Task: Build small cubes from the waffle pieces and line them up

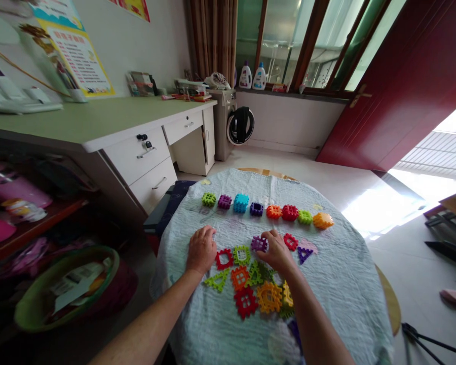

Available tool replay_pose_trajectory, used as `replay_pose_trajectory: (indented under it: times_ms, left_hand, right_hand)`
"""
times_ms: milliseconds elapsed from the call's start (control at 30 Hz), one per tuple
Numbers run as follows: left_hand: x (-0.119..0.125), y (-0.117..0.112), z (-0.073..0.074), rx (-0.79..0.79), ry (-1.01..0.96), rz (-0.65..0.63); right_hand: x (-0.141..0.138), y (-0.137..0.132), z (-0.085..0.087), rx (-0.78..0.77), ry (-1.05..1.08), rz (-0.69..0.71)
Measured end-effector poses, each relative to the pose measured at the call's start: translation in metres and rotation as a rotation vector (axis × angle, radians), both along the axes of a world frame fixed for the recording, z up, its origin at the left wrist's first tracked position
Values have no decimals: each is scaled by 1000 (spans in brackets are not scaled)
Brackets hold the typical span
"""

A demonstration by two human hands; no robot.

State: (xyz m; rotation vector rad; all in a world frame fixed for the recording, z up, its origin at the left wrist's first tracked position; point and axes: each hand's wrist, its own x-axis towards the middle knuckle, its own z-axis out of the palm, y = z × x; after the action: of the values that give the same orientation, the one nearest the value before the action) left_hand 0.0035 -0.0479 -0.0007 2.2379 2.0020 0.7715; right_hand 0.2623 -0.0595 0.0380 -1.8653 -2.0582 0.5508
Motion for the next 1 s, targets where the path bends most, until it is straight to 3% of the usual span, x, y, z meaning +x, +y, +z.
replay_pose_trajectory:
  times_ms: [267, 533, 733, 1000]
  left_hand:
    - [1, -2, 0, 12, 0, 9]
    - [3, -3, 2, 6, -43, 18]
    - [3, -3, 0, 15, -89, 23]
    - [3, -4, 1, -12, -110, 27]
  right_hand:
    - [-61, 31, 34, 168, -53, 164]
    - [-120, 103, 67, 281, -262, 195]
    - [-136, 147, 65, 167, -375, 163]
    - [-138, 161, 54, 56, -433, 166]
